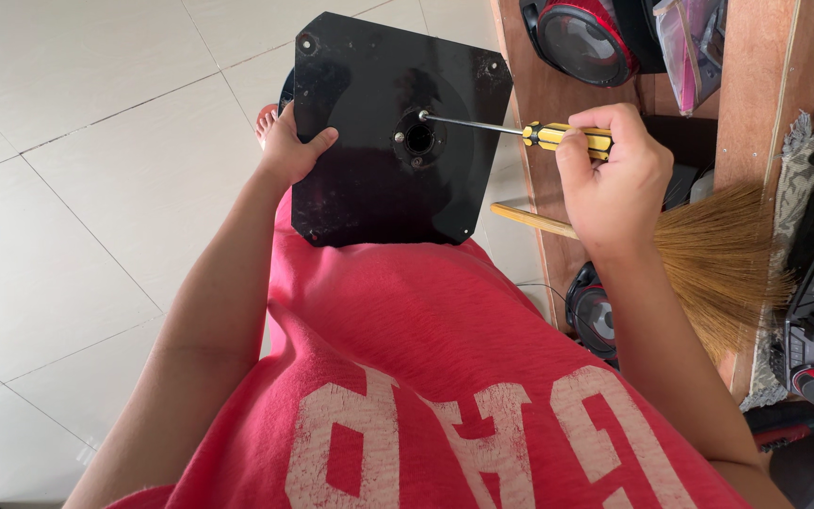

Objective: The person uses a screwdriver to tighten screws on the underside of a black plastic base, likely part of a chair or stool. They rotate the base to access different screw locations and continue tightening until the end of the clip.

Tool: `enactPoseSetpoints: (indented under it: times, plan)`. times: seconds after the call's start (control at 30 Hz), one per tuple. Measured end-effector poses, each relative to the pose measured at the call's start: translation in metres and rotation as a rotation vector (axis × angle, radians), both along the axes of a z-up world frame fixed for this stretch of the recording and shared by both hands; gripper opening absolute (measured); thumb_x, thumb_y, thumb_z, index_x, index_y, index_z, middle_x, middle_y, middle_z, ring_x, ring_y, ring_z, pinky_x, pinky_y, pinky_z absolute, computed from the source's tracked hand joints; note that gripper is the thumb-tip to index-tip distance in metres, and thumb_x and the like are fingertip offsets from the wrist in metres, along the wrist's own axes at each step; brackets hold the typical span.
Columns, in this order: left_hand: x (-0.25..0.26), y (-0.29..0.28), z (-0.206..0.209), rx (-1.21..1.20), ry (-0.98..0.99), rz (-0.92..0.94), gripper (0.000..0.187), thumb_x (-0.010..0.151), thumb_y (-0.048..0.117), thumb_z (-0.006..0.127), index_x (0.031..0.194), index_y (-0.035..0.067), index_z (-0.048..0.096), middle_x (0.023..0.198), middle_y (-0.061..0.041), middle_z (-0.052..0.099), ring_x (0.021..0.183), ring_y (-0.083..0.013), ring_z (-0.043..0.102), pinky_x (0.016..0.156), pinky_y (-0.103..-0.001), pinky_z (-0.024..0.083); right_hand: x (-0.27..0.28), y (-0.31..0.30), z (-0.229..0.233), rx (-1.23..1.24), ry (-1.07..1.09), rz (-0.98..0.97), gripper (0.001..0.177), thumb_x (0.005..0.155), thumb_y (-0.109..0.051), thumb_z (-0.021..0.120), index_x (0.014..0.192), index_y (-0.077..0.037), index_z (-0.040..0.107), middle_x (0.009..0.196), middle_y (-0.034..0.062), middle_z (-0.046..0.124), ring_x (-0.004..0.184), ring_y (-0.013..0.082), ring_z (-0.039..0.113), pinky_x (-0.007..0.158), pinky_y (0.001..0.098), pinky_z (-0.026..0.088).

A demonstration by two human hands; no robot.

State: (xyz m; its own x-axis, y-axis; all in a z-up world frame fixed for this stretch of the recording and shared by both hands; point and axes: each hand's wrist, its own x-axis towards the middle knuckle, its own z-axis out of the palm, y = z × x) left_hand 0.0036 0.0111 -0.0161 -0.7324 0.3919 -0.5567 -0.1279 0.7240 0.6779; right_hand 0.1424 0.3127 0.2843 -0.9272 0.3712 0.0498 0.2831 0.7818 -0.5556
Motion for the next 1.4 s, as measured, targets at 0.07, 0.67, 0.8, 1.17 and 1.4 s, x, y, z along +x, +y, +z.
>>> enactPoseSetpoints:
  times: [0.07,0.67,0.8,1.17,1.4]
  plan:
    - [0.0,0.0,-0.001,0.014,0.0,0.006,0.072,0.08,0.048,0.077,0.139,0.017,0.049,0.146,-0.025,0.045,0.146,-0.0471,0.016,0.12,-0.052,0.003,0.0,0.0,0.0,0.001,-0.008,-0.011,0.007,0.104,-0.003,0.069,0.104,0.001,0.063,0.086,0.011,0.068,0.075,0.017,0.069,0.07,0.0294,0.053]
    - [0.0,0.0,-0.001,0.042,0.015,0.007,0.072,0.082,0.046,0.078,0.14,0.015,0.048,0.145,-0.026,0.043,0.143,-0.0475,0.015,0.117,-0.052,0.003,0.005,0.008,-0.004,0.003,-0.02,-0.065,0.005,0.103,-0.003,0.068,0.103,0.001,0.064,0.081,0.0108,0.067,0.07,0.0162,0.066,0.067,0.0296,0.051]
    - [0.001,-0.002,0.0,0.069,-0.025,0.026,0.067,0.081,0.043,0.076,0.137,0.016,0.052,0.136,-0.017,0.056,0.141,-0.0364,0.032,0.121,-0.048,0.01,0.006,0.012,-0.006,0.005,-0.024,-0.082,0.006,0.103,-0.003,0.068,0.106,0.0,0.065,0.081,0.0103,0.067,0.07,0.0159,0.065,0.066,0.0293,0.051]
    - [0.003,-0.002,0.001,0.133,0.019,0.041,0.065,0.081,0.039,0.08,0.136,0.015,0.053,0.133,-0.015,0.055,0.136,-0.0348,0.034,0.116,-0.046,0.014,0.005,0.008,-0.002,-0.02,-0.018,-0.039,0.008,0.105,-0.004,0.068,0.103,0.002,0.064,0.082,0.01,0.067,0.07,0.0156,0.064,0.067,0.0286,0.05]
    - [0.003,-0.002,-0.002,0.089,-0.003,0.023,0.065,0.083,0.042,0.079,0.136,0.015,0.053,0.138,-0.019,0.053,0.142,-0.0386,0.028,0.119,-0.048,0.01,-0.007,-0.026,0.022,-0.028,-0.084,0.021,0.01,0.102,-0.008,0.07,0.105,0.001,0.065,0.08,0.0095,0.066,0.066,0.0156,0.065,0.061,0.0289,0.049]
